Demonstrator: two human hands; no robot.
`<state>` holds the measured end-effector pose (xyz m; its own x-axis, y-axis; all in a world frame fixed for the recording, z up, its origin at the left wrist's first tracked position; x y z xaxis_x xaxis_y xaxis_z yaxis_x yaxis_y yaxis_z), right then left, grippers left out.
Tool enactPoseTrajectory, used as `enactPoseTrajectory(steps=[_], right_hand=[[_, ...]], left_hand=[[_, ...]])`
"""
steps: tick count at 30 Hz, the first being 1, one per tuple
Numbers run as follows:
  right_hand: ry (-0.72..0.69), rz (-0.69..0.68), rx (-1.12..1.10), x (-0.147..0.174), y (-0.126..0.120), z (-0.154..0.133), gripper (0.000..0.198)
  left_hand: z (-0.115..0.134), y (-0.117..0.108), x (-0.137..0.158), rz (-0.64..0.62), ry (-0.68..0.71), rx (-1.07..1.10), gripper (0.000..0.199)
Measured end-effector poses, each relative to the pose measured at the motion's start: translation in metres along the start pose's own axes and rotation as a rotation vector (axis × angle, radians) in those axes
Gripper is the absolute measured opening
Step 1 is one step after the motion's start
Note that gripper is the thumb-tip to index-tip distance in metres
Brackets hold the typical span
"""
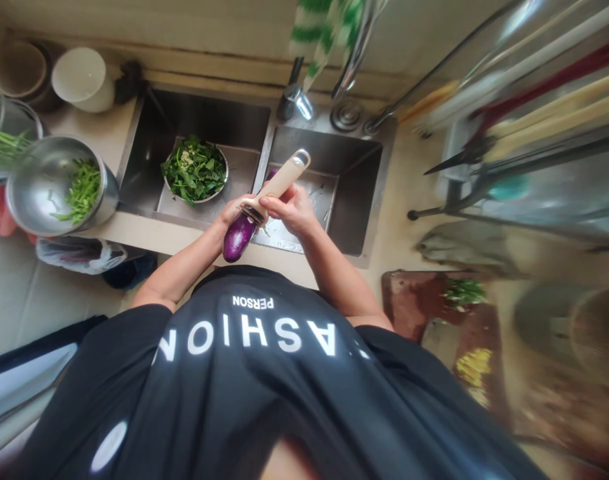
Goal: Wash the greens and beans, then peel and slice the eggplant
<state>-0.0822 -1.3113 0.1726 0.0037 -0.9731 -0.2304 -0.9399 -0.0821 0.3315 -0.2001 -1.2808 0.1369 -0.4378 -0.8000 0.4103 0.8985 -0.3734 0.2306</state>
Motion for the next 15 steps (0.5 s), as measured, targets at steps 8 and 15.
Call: enactPoseTrajectory(steps=[8, 15], right_hand=[[-0.05, 0.039, 0.049, 0.001, -0.0063, -0.0002, 0.057], [-0.006, 0.046, 0.027, -0.0008, -0.0091, 0.004, 0.061]], left_hand=[[-0.0053, -0.0058, -0.0021, -0.015, -0.013, -0.115, 0.027], [-0.0053, -0.0048, -0.0058, -0.059, -0.016, -0.06, 0.021]])
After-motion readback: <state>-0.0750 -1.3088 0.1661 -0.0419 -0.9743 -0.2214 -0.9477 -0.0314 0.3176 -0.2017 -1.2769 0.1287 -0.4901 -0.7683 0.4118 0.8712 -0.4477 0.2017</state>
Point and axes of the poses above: each hand's wrist, its own x-axis away from the middle knuckle, its own y-axis out of the palm, z = x × y, the point moved 8 cm from there along -x, towards the middle knuckle, and after that the axes turned 4 degrees about y, right-handed, at the moved point
